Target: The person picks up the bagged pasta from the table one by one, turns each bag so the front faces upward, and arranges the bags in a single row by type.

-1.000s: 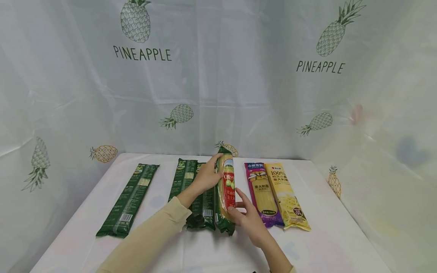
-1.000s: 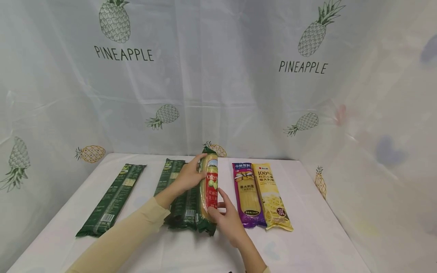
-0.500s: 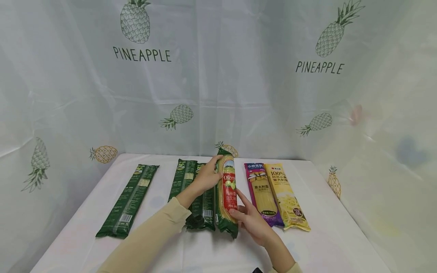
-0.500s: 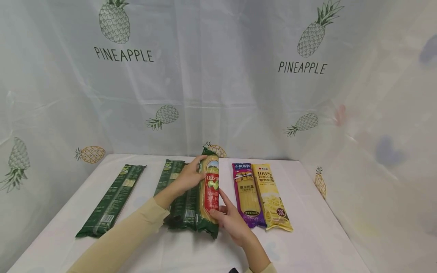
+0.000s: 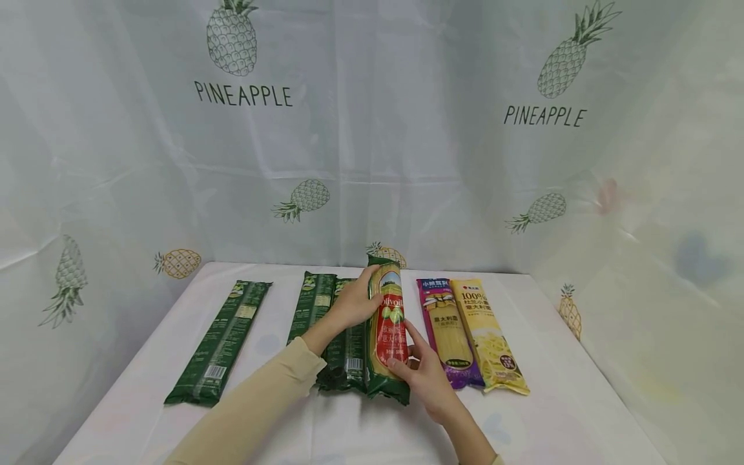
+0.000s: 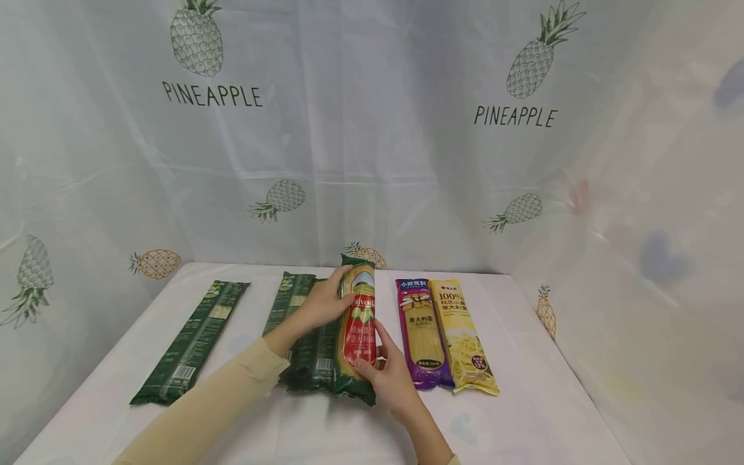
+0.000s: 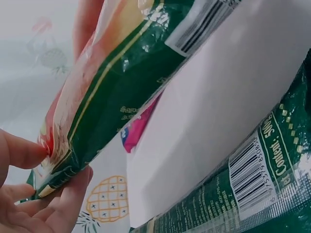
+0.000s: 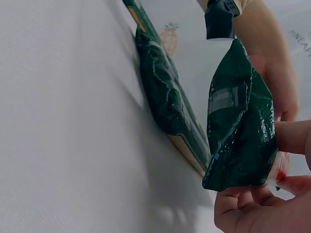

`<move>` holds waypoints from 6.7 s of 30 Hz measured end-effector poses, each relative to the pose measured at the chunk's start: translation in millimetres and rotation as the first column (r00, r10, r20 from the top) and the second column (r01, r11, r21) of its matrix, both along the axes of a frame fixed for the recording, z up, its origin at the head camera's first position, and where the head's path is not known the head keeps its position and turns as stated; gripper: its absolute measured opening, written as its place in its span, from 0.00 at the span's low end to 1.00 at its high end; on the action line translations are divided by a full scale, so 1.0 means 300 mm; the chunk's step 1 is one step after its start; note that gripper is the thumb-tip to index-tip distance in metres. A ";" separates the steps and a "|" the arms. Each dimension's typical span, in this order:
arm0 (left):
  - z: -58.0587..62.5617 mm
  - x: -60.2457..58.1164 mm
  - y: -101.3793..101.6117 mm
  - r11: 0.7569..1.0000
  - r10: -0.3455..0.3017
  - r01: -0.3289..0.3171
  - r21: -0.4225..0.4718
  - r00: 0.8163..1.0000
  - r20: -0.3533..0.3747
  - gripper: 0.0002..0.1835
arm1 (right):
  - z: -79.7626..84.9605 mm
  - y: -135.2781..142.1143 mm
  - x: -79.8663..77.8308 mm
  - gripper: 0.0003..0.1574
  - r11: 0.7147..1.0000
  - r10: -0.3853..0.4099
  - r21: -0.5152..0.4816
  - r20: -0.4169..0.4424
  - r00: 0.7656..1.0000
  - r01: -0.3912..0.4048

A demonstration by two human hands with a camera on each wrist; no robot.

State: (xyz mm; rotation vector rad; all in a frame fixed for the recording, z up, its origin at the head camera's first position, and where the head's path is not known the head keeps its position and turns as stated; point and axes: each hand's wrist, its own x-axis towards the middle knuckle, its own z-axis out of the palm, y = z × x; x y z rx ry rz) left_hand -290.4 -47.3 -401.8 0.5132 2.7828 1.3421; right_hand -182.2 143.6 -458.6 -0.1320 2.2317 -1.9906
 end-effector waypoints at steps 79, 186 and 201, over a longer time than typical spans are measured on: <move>-0.112 -0.054 0.035 0.908 0.015 -0.126 0.399 0.963 0.269 0.36 | 0.036 0.120 -0.005 0.48 0.971 -0.047 0.234 0.016 0.999 0.042; -0.227 -0.171 0.149 0.996 0.073 -0.087 0.031 0.950 0.304 0.39 | 0.018 0.220 -0.056 0.43 0.764 0.115 0.645 -0.131 0.985 -0.003; -0.099 -0.151 -0.018 0.982 -0.180 0.144 0.125 0.918 0.354 0.31 | 0.080 0.127 0.000 0.35 0.822 0.089 0.562 -0.282 0.955 0.089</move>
